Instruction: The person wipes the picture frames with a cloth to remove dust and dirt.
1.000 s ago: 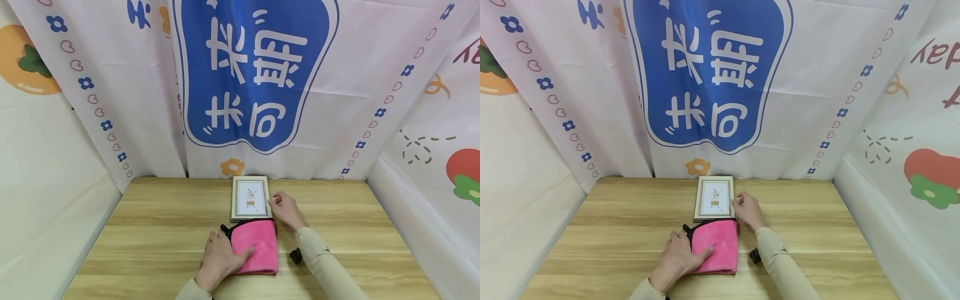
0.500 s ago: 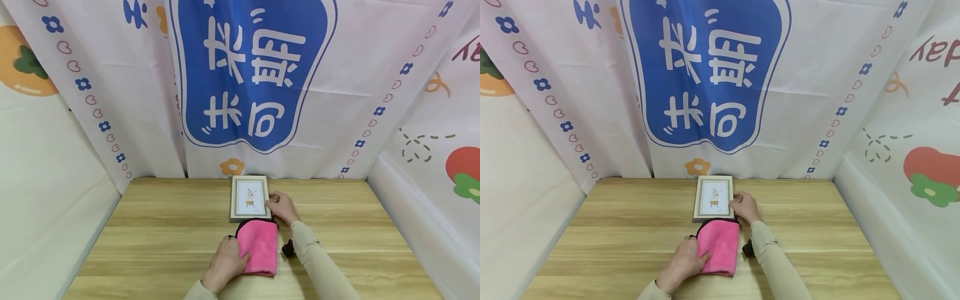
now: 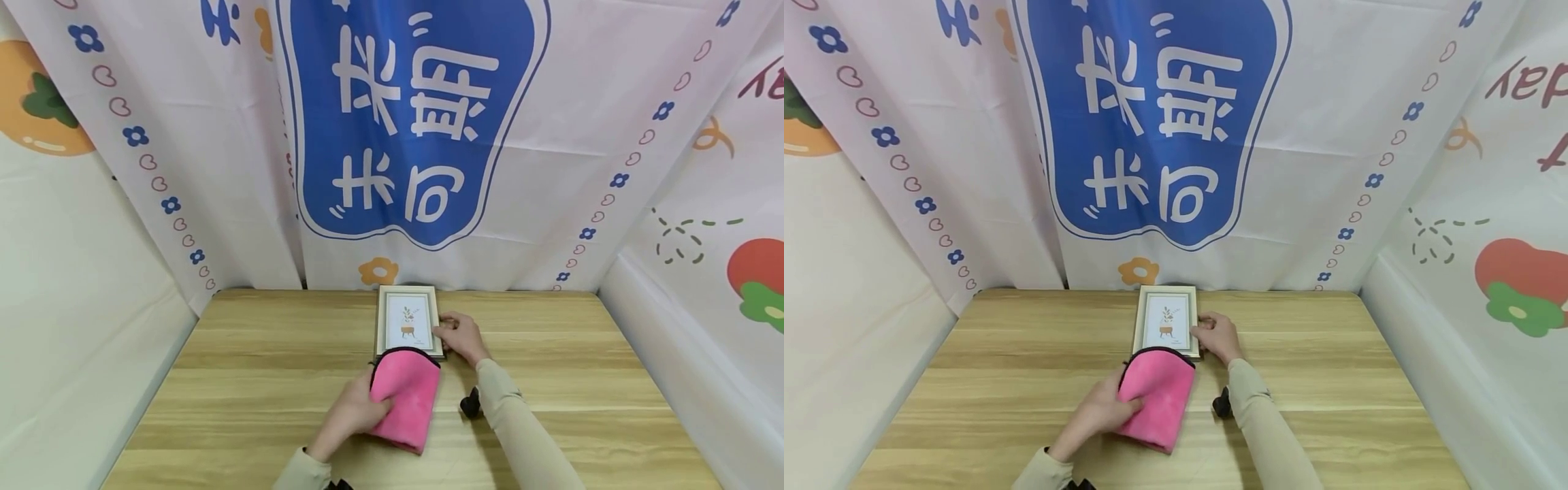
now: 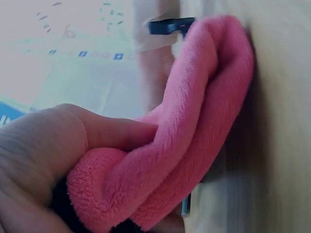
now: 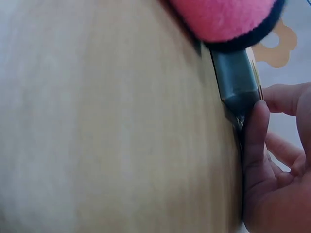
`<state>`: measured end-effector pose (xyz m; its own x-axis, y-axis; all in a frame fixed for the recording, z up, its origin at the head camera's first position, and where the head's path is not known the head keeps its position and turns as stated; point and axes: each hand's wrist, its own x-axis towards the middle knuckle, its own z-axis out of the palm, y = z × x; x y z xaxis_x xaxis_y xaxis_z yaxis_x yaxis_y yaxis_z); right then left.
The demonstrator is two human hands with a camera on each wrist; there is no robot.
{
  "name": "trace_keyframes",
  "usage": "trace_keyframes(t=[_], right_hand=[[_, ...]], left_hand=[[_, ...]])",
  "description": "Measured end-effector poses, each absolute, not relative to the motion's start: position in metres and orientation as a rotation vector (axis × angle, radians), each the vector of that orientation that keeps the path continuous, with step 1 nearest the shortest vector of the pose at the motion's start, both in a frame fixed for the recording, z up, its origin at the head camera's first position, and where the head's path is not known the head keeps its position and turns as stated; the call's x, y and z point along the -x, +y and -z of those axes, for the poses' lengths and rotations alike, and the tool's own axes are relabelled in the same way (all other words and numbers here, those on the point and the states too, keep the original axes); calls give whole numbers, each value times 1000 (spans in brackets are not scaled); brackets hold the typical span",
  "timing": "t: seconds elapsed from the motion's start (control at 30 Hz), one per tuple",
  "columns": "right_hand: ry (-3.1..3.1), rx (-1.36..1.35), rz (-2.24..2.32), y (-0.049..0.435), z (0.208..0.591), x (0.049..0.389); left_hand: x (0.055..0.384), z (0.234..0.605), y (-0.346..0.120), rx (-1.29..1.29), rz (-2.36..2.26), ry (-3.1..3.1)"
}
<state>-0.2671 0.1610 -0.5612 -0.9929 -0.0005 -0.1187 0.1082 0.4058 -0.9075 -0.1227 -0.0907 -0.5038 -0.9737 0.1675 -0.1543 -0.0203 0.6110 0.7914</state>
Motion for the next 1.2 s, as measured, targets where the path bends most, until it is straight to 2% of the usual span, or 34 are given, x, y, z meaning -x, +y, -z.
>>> trace_keyframes(t=[0.27, 0.63, 0.87, 1.2], right_hand=[[2556, -86, 1624, 163, 563, 267], [2555, -75, 1645, 164, 563, 268], [2523, -79, 1647, 164, 563, 267], [2562, -83, 1643, 162, 565, 269]], left_hand=[[138, 492, -118, 146, -1482, 2558], [190, 472, -165, 348, -1862, 2402], [226, 485, -167, 208, -1703, 2744], [265, 514, -137, 72, -1524, 3195]])
